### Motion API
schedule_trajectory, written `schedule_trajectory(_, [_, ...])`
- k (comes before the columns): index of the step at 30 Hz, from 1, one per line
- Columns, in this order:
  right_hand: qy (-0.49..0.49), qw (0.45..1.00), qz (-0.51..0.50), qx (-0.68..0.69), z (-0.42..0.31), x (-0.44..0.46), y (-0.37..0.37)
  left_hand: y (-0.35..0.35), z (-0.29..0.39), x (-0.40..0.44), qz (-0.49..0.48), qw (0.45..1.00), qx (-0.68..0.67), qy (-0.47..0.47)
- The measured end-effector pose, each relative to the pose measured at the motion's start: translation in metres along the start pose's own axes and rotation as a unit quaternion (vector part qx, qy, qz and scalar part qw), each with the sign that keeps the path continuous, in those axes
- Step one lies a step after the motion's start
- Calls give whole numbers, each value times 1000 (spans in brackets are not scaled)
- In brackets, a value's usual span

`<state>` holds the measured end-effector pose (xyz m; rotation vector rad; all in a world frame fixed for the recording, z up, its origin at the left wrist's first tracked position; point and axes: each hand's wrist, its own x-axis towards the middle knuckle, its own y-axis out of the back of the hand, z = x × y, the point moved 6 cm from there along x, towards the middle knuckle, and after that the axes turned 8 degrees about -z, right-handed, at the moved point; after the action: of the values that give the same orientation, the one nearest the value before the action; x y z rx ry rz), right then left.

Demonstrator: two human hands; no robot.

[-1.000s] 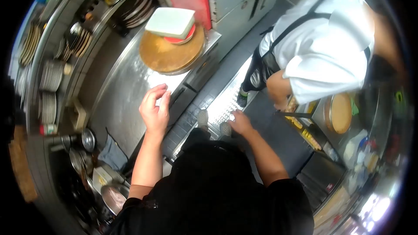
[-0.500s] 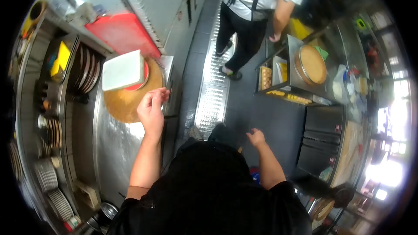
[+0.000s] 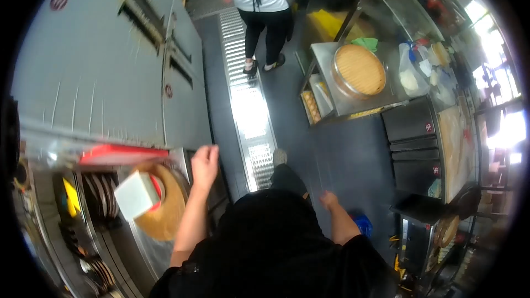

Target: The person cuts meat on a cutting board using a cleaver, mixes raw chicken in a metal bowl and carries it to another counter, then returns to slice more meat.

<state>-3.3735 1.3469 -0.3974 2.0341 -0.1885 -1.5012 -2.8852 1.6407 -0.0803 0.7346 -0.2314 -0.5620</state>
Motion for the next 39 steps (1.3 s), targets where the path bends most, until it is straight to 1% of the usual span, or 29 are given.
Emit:
schedule_trajectory(1, [-6, 1000, 1, 6, -4, 11, 13, -27, -25, 8, -46, 997, 56, 5])
schedule_trajectory(2, [-8, 1000, -25, 13, -10, 26, 27, -56, -59, 10, -91, 990, 111, 14])
schedule_trajectory(3, [-11, 998, -53, 16, -15, 42, 42, -84, -98, 7, -179, 973, 130, 71])
schedule_trajectory(4, [-14, 996, -82, 16, -19, 54, 57, -108, -143, -8, -264, 945, 146, 130])
schedule_trajectory(5, [12, 999, -53, 0, -34, 62, 81, -128, -186, -28, -315, 926, 156, 137])
schedule_trajectory(6, [40, 999, -20, -15, -54, 70, 113, -138, -209, -44, -382, 881, 194, 200])
schedule_trajectory(7, [67, 997, 12, -32, -76, 78, 141, -144, -235, -65, -403, 856, 204, 250])
schedule_trajectory(9, [125, 992, 25, -14, -116, 98, 191, -146, -253, -92, -380, 857, 165, 306])
schedule_trajectory(11, [169, 983, 68, 4, -170, 105, 241, -139, -236, -86, -366, 841, 128, 377])
schedule_trajectory(12, [177, 982, 65, 5, -198, 109, 263, -131, -218, -81, -357, 831, 110, 413])
schedule_trajectory(14, [180, 983, 34, -13, -244, 133, 291, -178, -302, -102, -358, 851, 121, 366])
schedule_trajectory(15, [229, 972, 63, -4, -256, 156, 294, -164, -279, -78, -402, 852, 140, 305])
schedule_trajectory(16, [238, 968, 72, 15, -274, 169, 305, -169, -289, -63, -405, 863, 142, 266])
schedule_trajectory(17, [241, 968, 65, 12, -291, 182, 315, -170, -285, -36, -401, 865, 129, 271])
schedule_trajectory(18, [245, 967, 64, 10, -307, 194, 326, -169, -283, -9, -362, 883, 102, 282])
schedule_trajectory(20, [229, 971, 64, 18, -332, 207, 346, -152, -250, 64, -308, 882, 77, 348])
schedule_trajectory(21, [222, 972, 68, 26, -345, 215, 357, -149, -249, 94, -323, 876, 75, 351])
schedule_trajectory(23, [175, 983, 55, 8, -356, 232, 362, -142, -256, 163, -344, 870, 74, 346])
schedule_trajectory(25, [136, 989, 50, 17, -351, 259, 362, -137, -279, 238, -394, 853, 96, 329])
schedule_trajectory(26, [71, 996, 27, 54, -342, 264, 361, -134, -291, 266, -419, 842, 109, 322])
schedule_trajectory(27, [9, 996, 9, 92, -342, 270, 362, -129, -307, 310, -412, 852, 116, 301])
schedule_trajectory(29, [-21, 990, 40, 130, -344, 282, 366, -113, -315, 421, -377, 880, 176, 229])
schedule_trajectory(30, [-17, 985, 22, 173, -360, 279, 378, -102, -316, 474, -359, 889, 208, 195])
schedule_trajectory(32, [-34, 982, 25, 183, -372, 286, 382, -67, -282, 598, -295, 915, 228, 152])
schedule_trajectory(33, [-57, 986, 49, 148, -371, 301, 383, -56, -273, 654, -257, 935, 200, 142])
schedule_trajectory(35, [-48, 992, 21, 117, -395, 324, 402, -37, -257, 749, -178, 966, 141, 123])
schedule_trajectory(38, [-95, 990, -30, 100, -444, 359, 447, -23, -224, 856, -143, 979, 60, 136])
schedule_trajectory(39, [-79, 992, -60, 72, -468, 368, 464, -21, -207, 880, -154, 976, 86, 130])
